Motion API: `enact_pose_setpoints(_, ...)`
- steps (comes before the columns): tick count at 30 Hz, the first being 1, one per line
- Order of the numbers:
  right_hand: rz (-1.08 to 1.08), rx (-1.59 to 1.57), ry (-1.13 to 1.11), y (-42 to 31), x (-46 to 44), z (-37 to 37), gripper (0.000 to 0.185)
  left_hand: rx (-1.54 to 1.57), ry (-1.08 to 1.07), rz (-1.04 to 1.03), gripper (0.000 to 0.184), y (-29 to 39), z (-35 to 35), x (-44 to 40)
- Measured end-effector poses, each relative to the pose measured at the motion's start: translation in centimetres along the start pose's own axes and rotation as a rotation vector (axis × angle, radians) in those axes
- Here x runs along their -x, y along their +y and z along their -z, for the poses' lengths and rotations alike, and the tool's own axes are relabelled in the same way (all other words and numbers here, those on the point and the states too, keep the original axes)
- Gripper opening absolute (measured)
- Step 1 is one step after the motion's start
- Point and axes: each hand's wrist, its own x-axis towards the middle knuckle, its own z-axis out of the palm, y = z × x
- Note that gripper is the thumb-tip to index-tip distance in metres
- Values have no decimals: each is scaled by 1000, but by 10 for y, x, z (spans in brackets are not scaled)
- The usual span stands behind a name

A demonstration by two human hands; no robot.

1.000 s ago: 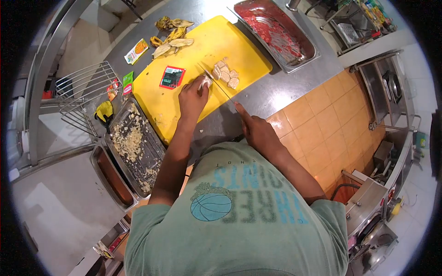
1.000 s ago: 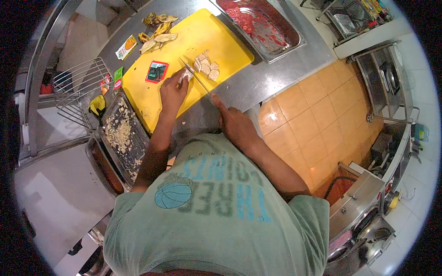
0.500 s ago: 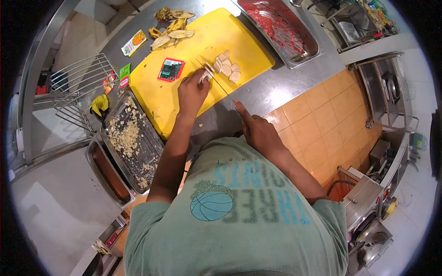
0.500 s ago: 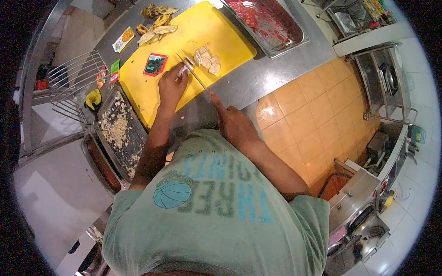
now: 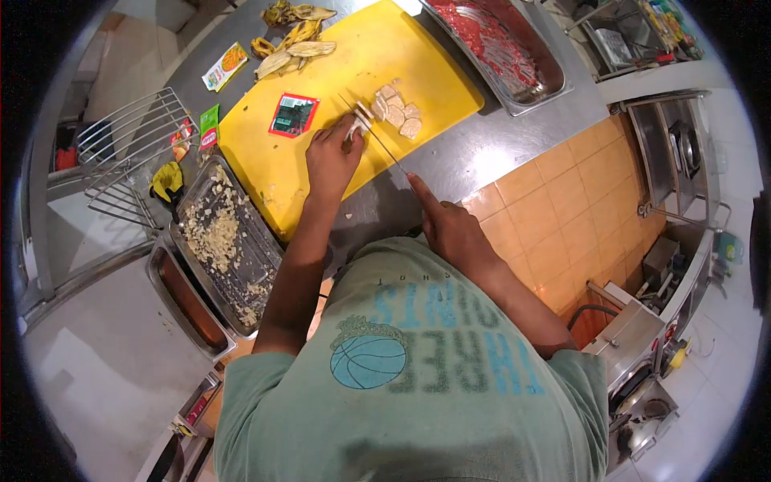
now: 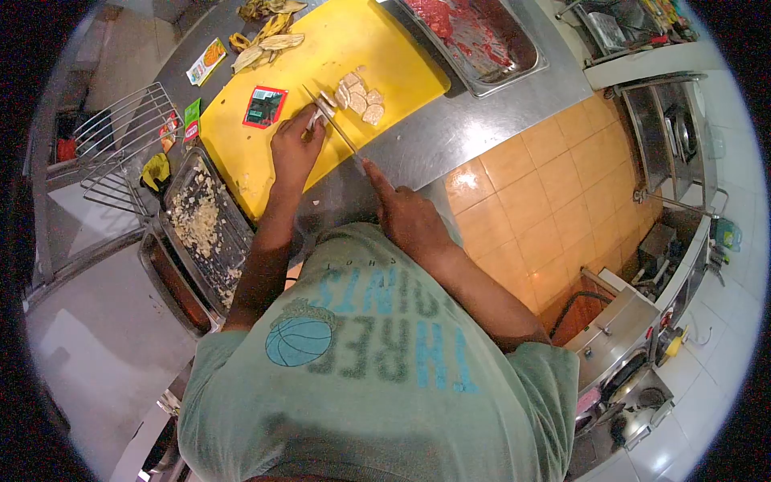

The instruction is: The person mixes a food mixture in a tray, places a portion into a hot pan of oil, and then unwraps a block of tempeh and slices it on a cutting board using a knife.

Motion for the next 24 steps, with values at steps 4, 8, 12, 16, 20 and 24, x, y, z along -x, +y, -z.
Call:
enact_pose_setpoints(4,47,-61,40,14,-12,-13,65,9,11,-38,29,-2,0,-1)
enact_pose_setpoints(8,73,-66,88,23,-30,-23,67,10,10,-32,29,-4,-1,-1)
enact_pose_setpoints(12,57,-30,96,25,-38,-27,68,23,26,-8,27,-1,-2,2)
enact_pose_setpoints(16,79,-6,69,26,-36,-21,65,57,51,-24,26,-3,-4,6)
enact_pose_setpoints(20,124,-7,80,27,-35,-15,63,53,56,-17,25,-4,-4,6)
enact_pose_setpoints(24,126,15,100,14,-25,-4,61,28,51,-9,24,-3,-3,6)
